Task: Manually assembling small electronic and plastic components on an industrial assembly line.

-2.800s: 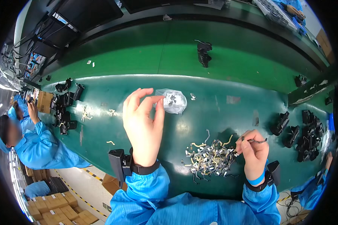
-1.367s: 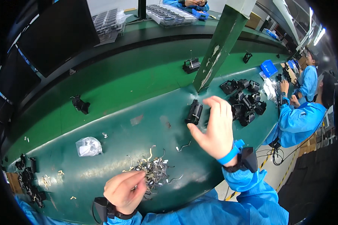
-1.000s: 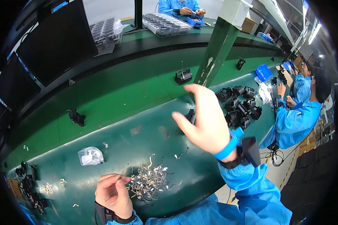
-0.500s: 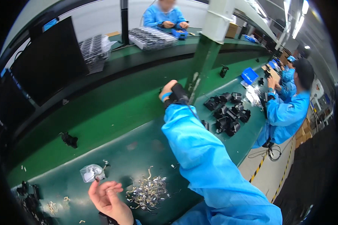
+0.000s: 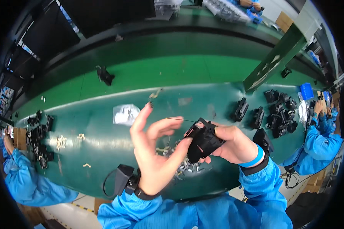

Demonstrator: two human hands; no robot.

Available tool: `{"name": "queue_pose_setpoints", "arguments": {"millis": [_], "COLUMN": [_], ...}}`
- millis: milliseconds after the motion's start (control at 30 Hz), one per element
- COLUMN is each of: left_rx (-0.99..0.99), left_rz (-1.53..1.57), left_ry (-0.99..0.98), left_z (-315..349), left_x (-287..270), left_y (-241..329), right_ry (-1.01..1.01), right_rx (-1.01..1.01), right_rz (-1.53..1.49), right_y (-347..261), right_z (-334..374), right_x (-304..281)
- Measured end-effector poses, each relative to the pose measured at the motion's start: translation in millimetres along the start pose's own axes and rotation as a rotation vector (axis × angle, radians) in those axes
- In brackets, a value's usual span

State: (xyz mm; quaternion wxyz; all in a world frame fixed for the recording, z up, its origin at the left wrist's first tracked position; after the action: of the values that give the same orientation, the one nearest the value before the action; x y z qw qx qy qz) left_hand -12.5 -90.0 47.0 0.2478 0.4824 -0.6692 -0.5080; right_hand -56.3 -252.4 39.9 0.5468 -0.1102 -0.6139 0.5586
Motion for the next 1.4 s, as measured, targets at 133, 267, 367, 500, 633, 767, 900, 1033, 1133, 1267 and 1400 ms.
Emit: {"name": "queue_pose_setpoints", "arguments": {"millis": [133, 267, 367, 500, 633, 767, 900, 1033, 1133, 1267, 1400], "left_rx": [-0.062, -0.151, -0.212, -0.121, -0.085, 0.106, 0.031, -0.042, -0.074, -0.110, -0.106], "left_rz": [0.058, 0.007, 0.008, -0.067, 0.207, 0.326, 0.411, 0.439, 0.417, 0.411, 0.402], "left_ry": [-0.023, 0.082, 0.108, 0.085, 0.149, -0.034, -0.130, -0.212, -0.258, -0.266, -0.277], "left_z": [6, 11, 16, 19, 24, 26, 30, 33, 33, 34, 33], "left_x": [6, -3, -3, 5, -6, 8, 26, 37, 40, 42, 43], "left_y": [-4, -23, -32, -29, -28, -39, -46, -50, -49, -52, -52], "right_ry": [-0.075, 0.231, 0.365, 0.400, 0.527, 0.662, 0.709, 0.713, 0.726, 0.727, 0.723], "right_rx": [-0.021, -0.361, -0.516, -0.518, -0.583, -0.545, -0.526, -0.542, -0.530, -0.519, -0.543], "right_rz": [-0.112, 0.417, 1.028, 1.220, 1.000, 0.984, 0.993, 0.975, 0.988, 1.002, 1.013], "right_y": [18, 17, 19, 35, 40, 42, 43, 43, 40, 37, 34], "right_z": [-9, -12, -7, -9, -5, -2, 1, 1, 3, 5, 5], "right_x": [-6, -15, -1, -3, -19, -26, -27, -27, -26, -24, -23]}}
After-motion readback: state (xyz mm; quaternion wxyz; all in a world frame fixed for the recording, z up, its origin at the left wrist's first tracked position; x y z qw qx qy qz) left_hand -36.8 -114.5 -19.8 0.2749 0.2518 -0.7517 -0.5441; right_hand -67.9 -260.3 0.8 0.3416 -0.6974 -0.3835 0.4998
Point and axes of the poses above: each hand's wrist, its own z-axis away from the middle knuckle, its own x-axis out of the palm, y = z × x, the point moved 5 cm from there along -z, towards the middle knuckle, and after that the axes turned 15 degrees about -y, right-handed, at the moved point
